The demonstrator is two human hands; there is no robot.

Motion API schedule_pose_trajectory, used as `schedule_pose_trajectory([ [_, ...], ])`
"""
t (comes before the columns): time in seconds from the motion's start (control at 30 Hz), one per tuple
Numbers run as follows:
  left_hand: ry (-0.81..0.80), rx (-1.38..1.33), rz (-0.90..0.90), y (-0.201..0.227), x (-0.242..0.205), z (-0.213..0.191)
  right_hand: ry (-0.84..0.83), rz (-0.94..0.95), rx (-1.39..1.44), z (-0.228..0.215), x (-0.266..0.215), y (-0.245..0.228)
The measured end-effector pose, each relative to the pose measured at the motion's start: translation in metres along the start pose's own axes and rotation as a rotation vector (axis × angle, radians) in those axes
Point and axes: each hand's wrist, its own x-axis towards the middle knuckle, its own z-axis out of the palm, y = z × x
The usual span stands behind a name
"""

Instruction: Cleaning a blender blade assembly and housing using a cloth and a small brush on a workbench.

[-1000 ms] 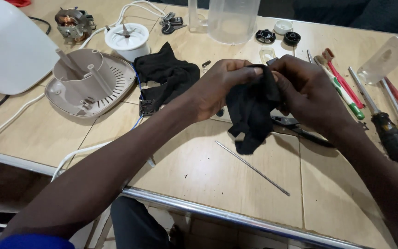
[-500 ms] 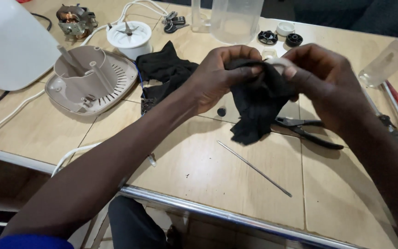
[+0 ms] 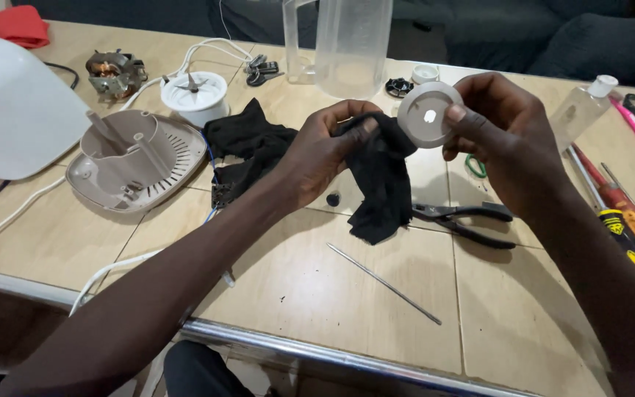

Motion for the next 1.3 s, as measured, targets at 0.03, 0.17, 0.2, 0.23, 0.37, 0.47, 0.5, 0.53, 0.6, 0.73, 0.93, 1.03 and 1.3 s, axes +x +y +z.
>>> schedule_pose_trajectory([
  [0.03,-0.001,0.002,-0.001,0.000,0.000,0.001,0.002,0.000,0.001,0.001,0.000,0.002],
  [0.17,-0.010,0.185,0.116,0.000,-0.005,0.012,-0.048,0.027,0.077,0.012,-0.003,0.005],
  [0.2,-0.001,0.333,0.175,0.001,-0.007,0.015,-0.063,0.045,0.100,0.017,-0.005,0.004],
  [0.23,0.000,0.335,0.175,0.001,-0.006,0.015,-0.064,0.044,0.103,0.021,-0.007,0.001],
  [0.37,0.023,0.530,0.254,0.009,-0.012,0.020,-0.093,0.052,0.068,0.031,-0.013,-0.006],
  [0.47,0.017,0.700,0.404,0.016,-0.018,0.028,-0.106,0.053,0.084,0.030,-0.012,-0.005],
  [0.5,0.040,0.831,0.495,0.018,-0.021,0.030,-0.120,0.054,0.111,0.030,-0.012,-0.004],
  [0.53,0.041,0.832,0.493,0.018,-0.021,0.030,-0.121,0.054,0.113,0.030,-0.012,-0.003],
  [0.6,0.070,0.877,0.570,0.017,-0.020,0.030,-0.146,0.070,0.201,0.030,-0.011,-0.001],
  [0.73,0.194,0.743,0.453,0.012,-0.013,0.025,-0.165,0.100,0.303,0.030,-0.008,0.008],
  [0.93,0.477,0.741,0.397,0.017,-0.004,0.010,-0.021,0.230,0.421,0.022,0.000,0.013],
  [1.03,0.544,0.694,0.187,0.020,0.001,0.006,-0.006,0.294,0.474,0.021,0.000,0.012],
  [1.3,-0.066,0.983,0.392,0.023,-0.008,0.010,-0.023,0.336,0.459,0.026,-0.003,0.005],
])
